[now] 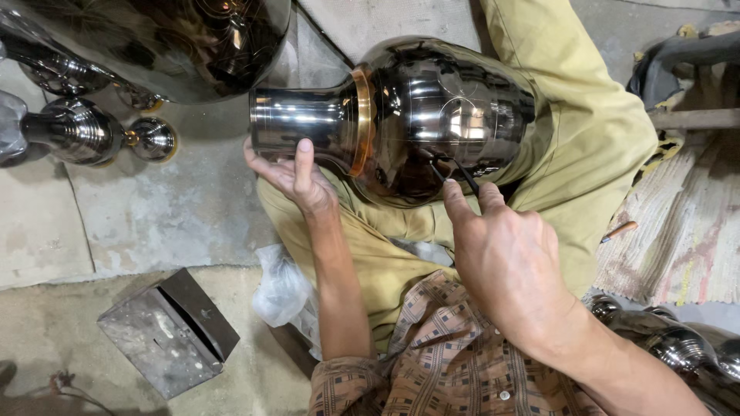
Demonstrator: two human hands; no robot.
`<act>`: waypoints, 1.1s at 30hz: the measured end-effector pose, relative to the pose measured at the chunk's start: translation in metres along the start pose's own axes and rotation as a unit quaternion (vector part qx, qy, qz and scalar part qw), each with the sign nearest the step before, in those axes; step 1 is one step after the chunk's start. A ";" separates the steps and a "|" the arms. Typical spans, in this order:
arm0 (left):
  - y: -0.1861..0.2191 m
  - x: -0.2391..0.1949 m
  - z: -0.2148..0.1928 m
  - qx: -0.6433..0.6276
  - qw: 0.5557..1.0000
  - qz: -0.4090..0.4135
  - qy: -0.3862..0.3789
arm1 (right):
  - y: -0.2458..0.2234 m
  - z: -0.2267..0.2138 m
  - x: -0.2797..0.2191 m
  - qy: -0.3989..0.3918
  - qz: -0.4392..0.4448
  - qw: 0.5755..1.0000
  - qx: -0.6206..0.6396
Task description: The person sits cross-legged and uses a small hand tool to engrave curved lines and circular patterns onto the surface of a polished metal vase. They rotate the vase to access different areas and continue carving the design.
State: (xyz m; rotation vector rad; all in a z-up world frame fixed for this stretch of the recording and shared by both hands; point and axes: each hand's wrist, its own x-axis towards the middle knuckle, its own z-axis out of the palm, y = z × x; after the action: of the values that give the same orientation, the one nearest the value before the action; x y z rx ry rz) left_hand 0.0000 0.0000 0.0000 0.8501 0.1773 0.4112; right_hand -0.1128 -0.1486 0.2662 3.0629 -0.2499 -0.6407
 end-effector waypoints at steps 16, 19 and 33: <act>-0.008 -0.001 -0.008 -0.037 0.999 0.004 -0.003 | 0.014 0.009 -0.004 -0.016 -0.106 0.981 -0.158; -0.008 0.000 -0.007 -0.039 0.999 0.003 0.002 | 0.027 0.014 -0.007 -0.014 -0.149 0.967 -0.207; -0.012 0.001 -0.011 -0.005 1.000 0.021 -0.006 | 0.060 0.007 0.007 0.024 -0.178 0.971 -0.158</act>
State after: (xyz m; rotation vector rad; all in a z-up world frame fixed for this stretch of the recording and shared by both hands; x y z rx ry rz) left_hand 0.0011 0.0009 -0.0166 0.8467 0.1460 0.4452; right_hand -0.1187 -0.2089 0.2593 2.8230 0.3750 -0.5466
